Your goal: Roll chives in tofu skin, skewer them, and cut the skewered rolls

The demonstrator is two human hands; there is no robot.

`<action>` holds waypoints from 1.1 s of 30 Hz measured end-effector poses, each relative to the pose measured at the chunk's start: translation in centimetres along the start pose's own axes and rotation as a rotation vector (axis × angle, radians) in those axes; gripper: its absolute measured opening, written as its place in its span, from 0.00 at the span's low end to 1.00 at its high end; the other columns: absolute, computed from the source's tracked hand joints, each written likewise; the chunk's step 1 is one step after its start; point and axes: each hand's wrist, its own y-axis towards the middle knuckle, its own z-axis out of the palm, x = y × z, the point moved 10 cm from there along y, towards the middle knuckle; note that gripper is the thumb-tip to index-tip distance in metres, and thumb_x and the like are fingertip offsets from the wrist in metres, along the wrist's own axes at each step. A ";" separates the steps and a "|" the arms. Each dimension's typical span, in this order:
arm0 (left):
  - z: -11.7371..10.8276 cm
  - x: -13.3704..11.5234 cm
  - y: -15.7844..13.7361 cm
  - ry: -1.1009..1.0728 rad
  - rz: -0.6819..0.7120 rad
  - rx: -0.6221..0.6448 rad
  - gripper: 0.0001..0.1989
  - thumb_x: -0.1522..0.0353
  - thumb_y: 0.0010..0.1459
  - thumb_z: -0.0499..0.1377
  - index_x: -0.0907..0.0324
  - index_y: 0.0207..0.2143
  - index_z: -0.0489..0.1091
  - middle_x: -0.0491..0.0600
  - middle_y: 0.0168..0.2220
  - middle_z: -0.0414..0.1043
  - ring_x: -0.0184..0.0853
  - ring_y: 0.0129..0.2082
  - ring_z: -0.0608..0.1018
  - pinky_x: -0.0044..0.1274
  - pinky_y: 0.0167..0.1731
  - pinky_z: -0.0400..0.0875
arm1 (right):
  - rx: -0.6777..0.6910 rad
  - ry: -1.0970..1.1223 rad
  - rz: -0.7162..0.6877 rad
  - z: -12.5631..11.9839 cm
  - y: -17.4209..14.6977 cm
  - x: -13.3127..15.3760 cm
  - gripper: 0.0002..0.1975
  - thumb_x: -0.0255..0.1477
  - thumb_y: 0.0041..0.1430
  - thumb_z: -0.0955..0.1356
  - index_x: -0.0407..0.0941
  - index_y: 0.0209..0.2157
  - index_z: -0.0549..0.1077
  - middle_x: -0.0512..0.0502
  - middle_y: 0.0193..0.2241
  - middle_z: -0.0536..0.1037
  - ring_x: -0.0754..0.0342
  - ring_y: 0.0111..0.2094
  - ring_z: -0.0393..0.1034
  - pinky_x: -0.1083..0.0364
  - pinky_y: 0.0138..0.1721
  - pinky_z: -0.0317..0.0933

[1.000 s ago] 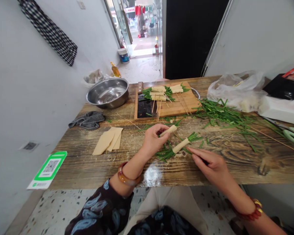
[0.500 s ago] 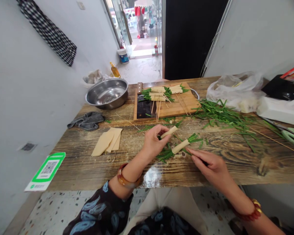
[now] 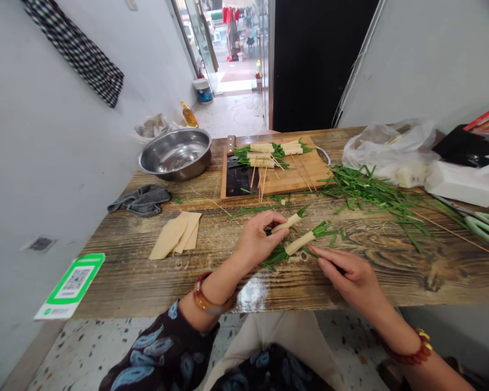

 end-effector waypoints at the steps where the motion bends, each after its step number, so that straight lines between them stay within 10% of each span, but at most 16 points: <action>1: 0.1 -0.2 0.0 0.004 0.013 0.014 0.02 0.73 0.51 0.61 0.59 0.30 0.72 0.48 0.32 0.74 0.32 0.33 0.75 0.23 0.35 0.68 | -0.001 0.001 0.002 0.0 0.0 0.0 0.14 0.30 0.61 0.63 0.51 0.46 0.77 0.46 0.41 0.80 0.51 0.40 0.76 0.53 0.40 0.71; 15: 4.1 0.5 -0.8 -0.321 -0.161 0.307 0.10 0.64 0.54 0.61 0.62 0.36 0.73 0.50 0.32 0.74 0.31 0.30 0.74 0.21 0.32 0.68 | -0.014 0.043 0.150 0.1 -0.1 -1.4 0.16 0.34 0.61 0.62 0.47 0.45 0.77 0.49 0.20 0.75 0.54 0.26 0.73 0.57 0.26 0.68; 33: 2.1 1.9 0.5 -0.229 -0.148 0.168 0.12 0.62 0.54 0.60 0.61 0.34 0.77 0.49 0.31 0.77 0.32 0.29 0.75 0.21 0.30 0.68 | -0.052 0.021 0.057 1.6 3.1 0.3 0.14 0.29 0.61 0.62 0.45 0.42 0.77 0.46 0.31 0.80 0.53 0.34 0.75 0.55 0.36 0.69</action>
